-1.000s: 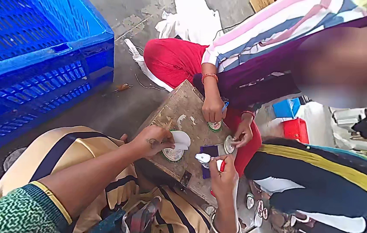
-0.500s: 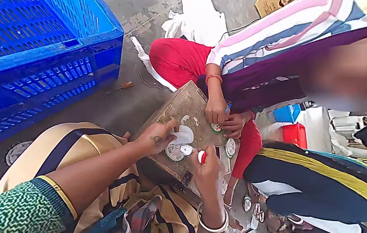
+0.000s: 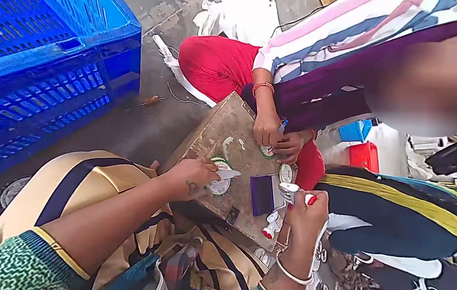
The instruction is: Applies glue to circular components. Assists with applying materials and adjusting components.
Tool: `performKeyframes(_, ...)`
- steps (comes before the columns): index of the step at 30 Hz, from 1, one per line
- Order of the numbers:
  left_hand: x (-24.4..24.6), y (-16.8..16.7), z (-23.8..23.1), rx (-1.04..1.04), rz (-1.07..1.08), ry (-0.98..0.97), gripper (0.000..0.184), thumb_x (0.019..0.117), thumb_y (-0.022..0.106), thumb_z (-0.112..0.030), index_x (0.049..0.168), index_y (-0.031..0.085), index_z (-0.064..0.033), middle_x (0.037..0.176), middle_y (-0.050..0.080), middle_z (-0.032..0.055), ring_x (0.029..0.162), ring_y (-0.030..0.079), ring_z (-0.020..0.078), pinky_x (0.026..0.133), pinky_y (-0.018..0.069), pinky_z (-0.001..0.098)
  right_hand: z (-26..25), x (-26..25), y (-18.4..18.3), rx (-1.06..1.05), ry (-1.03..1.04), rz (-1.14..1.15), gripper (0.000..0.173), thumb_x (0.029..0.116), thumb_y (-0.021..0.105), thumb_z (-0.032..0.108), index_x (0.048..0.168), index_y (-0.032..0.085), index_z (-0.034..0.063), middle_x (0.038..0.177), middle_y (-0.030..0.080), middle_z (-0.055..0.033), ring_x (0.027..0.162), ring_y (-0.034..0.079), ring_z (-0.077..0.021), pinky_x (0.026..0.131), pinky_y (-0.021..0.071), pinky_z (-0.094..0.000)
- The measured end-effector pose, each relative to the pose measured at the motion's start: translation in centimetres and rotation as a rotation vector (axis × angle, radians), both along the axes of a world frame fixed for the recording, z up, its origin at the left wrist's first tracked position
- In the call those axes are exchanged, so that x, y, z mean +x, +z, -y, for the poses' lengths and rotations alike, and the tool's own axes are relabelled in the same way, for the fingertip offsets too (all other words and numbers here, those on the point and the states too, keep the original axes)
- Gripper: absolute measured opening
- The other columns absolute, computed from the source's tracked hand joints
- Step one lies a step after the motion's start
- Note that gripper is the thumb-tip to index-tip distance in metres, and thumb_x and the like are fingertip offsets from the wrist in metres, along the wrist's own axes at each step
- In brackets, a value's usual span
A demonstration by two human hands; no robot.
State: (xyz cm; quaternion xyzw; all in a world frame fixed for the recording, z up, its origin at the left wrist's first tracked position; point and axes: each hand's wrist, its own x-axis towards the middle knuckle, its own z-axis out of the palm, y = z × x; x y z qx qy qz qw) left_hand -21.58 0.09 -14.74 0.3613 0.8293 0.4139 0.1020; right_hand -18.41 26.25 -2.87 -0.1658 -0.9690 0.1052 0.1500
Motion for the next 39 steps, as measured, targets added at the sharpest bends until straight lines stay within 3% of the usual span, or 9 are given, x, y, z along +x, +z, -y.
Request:
performKeyframes(3,0.3,-0.2,-0.4,0.006,-0.044,-0.002,0.031,0.0899,0.078,-0.027,0.112,0.076,-0.0057,0.124,0.072,0.0126,0.127,0.061,0.0343,0.096,0.0525,0.0518,-2.3,-0.8,-2.2,0.001,-0.12,0.223,0.036,0.1007,0.058,0.014,0.123,0.058,-0.0143,0.109,0.066,-0.0341,0.103,0.066,-0.0471,0.089,0.049,-0.0624)
performKeyframes(7,0.2,-0.2,-0.5,0.059,-0.007,0.055,0.016,0.0979,0.067,-0.017,0.094,0.079,-0.0073,0.105,0.076,0.0118,0.113,0.069,0.033,0.09,0.0547,0.0528,-2.1,-0.5,-3.0,-0.013,-0.117,0.206,0.033,0.1009,0.059,0.016,0.119,0.06,-0.0114,0.1,0.067,-0.0306,0.093,0.067,-0.0447,0.082,0.0493,-0.063)
performKeyframes(14,-0.7,1.6,-0.4,0.028,0.308,0.177,0.025,0.0873,0.082,-0.032,0.084,0.077,-0.0076,0.083,0.072,0.0084,0.085,0.067,0.0253,0.081,0.0493,0.0504,0.9,1.4,-1.0,-0.166,0.104,0.026,0.019,0.0966,0.056,0.015,0.098,0.058,-0.0032,0.08,0.054,-0.0029,0.069,0.051,-0.0053,0.065,0.0433,-0.0271)
performKeyframes(16,-0.6,1.4,-0.2,0.089,0.314,0.204,0.024,0.0909,0.079,-0.03,0.089,0.077,-0.006,0.081,0.071,0.0095,0.082,0.068,0.0258,0.078,0.0506,0.0505,2.2,1.9,-0.9,-0.21,0.189,-0.012,0.017,0.0951,0.056,0.016,0.094,0.057,-0.001,0.076,0.051,0.0031,0.064,0.047,0.0047,0.061,0.0402,-0.0144)
performKeyframes(19,-0.6,1.3,-0.1,0.121,0.318,0.253,0.021,0.1006,0.067,-0.022,0.106,0.07,-0.002,0.087,0.069,0.0137,0.083,0.068,0.0297,0.079,0.0533,0.0516,3.7,2.1,-0.8,-0.18,0.332,-0.03,0.019,0.0957,0.057,0.016,0.094,0.059,-0.0028,0.073,0.054,0.0013,0.062,0.048,0.006,0.059,0.0404,-0.0113)
performKeyframes(25,-0.5,1.1,-0.5,0.204,0.29,0.387,0.021,0.103,0.06,-0.009,0.124,0.06,-0.0044,0.082,0.067,0.0135,0.073,0.067,0.029,0.069,0.055,0.0484,6.7,0.7,-2.0,-0.007,0.529,0.004,0.022,0.0958,0.059,0.02,0.092,0.064,-0.0008,0.069,0.06,-0.0046,0.059,0.057,-0.0093,0.055,0.0475,-0.0251)
performKeyframes(29,-0.6,0.5,-0.6,0.239,0.252,0.378,0.035,0.1034,0.058,-0.006,0.138,0.054,-0.0072,0.089,0.07,0.0183,0.079,0.07,0.0367,0.074,0.0559,0.0555,9.3,-0.2,-5.7,0.05,0.539,0.123,0.017,0.0912,0.068,0.011,0.093,0.066,-0.0051,0.072,0.066,-0.0162,0.064,0.068,-0.0306,0.057,0.0542,-0.0459)
performKeyframes(34,-0.8,1.6,-0.4,0.117,0.274,0.272,0.026,0.1064,0.047,-0.003,0.123,0.067,-0.0052,0.102,0.071,0.0196,0.095,0.069,0.0391,0.084,0.0524,0.0596,10.0,0.2,-5.3,0.081,0.469,0.152,0.017,0.0913,0.068,0.012,0.095,0.067,-0.005,0.077,0.069,-0.0171,0.068,0.071,-0.0327,0.058,0.0556,-0.0472)
performKeyframes(39,0.0,1.0,-0.3,0.038,0.078,0.117,0.048,0.0942,0.046,0.013,0.121,0.076,-0.0138,0.134,0.067,0.0158,0.107,0.07,0.0407,0.083,0.0542,0.0599,4.9,0.6,-0.7,0.026,0.273,-0.085,0.024,0.0963,0.061,0.012,0.103,0.062,-0.0109,0.081,0.067,-0.0188,0.07,0.066,-0.0275,0.065,0.054,-0.0444)
